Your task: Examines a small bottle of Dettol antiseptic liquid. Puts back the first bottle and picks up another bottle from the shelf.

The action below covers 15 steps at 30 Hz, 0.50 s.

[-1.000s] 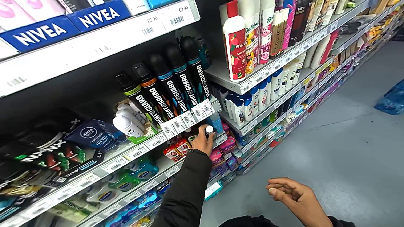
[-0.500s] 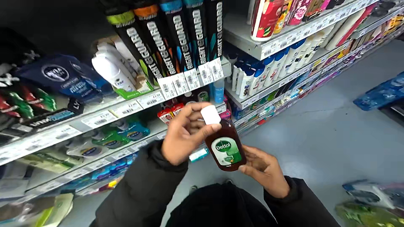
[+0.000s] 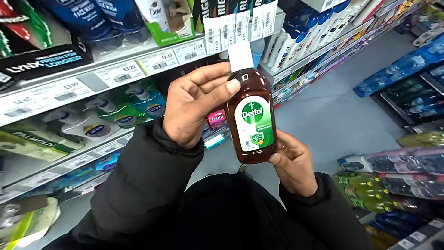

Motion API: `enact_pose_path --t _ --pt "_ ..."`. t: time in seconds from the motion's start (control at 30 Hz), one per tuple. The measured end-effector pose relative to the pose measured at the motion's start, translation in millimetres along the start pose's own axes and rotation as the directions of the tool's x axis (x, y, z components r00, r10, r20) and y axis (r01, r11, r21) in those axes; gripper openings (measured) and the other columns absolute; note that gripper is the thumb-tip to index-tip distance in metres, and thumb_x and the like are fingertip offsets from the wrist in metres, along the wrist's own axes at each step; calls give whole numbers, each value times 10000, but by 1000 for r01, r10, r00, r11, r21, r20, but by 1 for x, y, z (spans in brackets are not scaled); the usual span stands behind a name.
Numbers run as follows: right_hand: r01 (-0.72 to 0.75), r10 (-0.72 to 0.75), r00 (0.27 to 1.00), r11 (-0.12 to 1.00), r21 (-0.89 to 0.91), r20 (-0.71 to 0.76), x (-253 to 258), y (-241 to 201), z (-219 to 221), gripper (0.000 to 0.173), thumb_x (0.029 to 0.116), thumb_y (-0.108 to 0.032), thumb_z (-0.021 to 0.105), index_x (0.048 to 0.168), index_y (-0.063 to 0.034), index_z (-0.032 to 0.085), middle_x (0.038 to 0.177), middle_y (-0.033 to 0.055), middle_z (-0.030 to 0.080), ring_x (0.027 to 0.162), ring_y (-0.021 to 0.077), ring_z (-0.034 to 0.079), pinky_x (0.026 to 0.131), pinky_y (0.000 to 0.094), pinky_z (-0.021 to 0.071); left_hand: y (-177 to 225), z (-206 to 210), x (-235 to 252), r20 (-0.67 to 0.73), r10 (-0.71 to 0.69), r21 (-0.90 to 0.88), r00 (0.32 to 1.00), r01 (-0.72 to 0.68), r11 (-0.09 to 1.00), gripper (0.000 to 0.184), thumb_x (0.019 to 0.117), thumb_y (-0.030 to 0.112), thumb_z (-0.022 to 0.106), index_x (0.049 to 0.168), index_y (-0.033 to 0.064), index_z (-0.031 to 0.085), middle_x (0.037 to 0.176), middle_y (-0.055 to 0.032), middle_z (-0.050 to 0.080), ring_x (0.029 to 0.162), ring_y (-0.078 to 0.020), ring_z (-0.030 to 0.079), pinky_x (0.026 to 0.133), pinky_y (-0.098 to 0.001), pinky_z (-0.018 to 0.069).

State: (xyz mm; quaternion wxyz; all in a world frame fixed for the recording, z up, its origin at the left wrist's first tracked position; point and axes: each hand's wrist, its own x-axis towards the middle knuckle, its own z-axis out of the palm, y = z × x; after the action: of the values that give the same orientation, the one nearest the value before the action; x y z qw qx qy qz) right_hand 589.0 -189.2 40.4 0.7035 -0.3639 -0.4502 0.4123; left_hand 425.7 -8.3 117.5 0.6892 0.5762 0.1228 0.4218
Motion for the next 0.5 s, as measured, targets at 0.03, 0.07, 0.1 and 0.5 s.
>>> enact_pose_path --t 0.03,0.07,0.1,0.5 --pt "5 -5 1000 1000 5 -8 -5 3 7 567 921 -182 775 1425 -17 576 1241 141 700 1040 207 728 872 363 635 -1 -6 -4 13 7 -4 1000 -7 1000 339 968 14 653 1290 -78 602 1111 -145 742 991 -215 743 898 -357 625" --pt "7 -7 1000 1000 15 -19 -10 7 14 561 922 -169 773 1424 -12 575 1245 142 700 1041 215 732 862 372 643 -2 -12 -8 30 10 -1 1000 -10 1000 324 974 28 653 1279 -73 612 1096 -131 748 976 -206 745 891 -355 627" --pt "7 -6 999 1000 29 -33 -16 10 21 548 925 -154 767 1414 1 576 1238 150 705 1036 229 737 845 384 652 -4 -18 -12 48 8 12 999 -9 1000 303 983 45 649 1265 -62 622 1080 -113 754 959 -196 747 882 -353 629" --pt "-47 50 993 998 33 -110 -49 16 67 554 916 -108 769 1404 41 554 1192 200 714 978 265 754 757 383 667 6 -40 -48 81 -96 36 992 94 995 303 1035 90 593 1304 -49 618 1097 -123 745 919 -215 756 754 -347 659"
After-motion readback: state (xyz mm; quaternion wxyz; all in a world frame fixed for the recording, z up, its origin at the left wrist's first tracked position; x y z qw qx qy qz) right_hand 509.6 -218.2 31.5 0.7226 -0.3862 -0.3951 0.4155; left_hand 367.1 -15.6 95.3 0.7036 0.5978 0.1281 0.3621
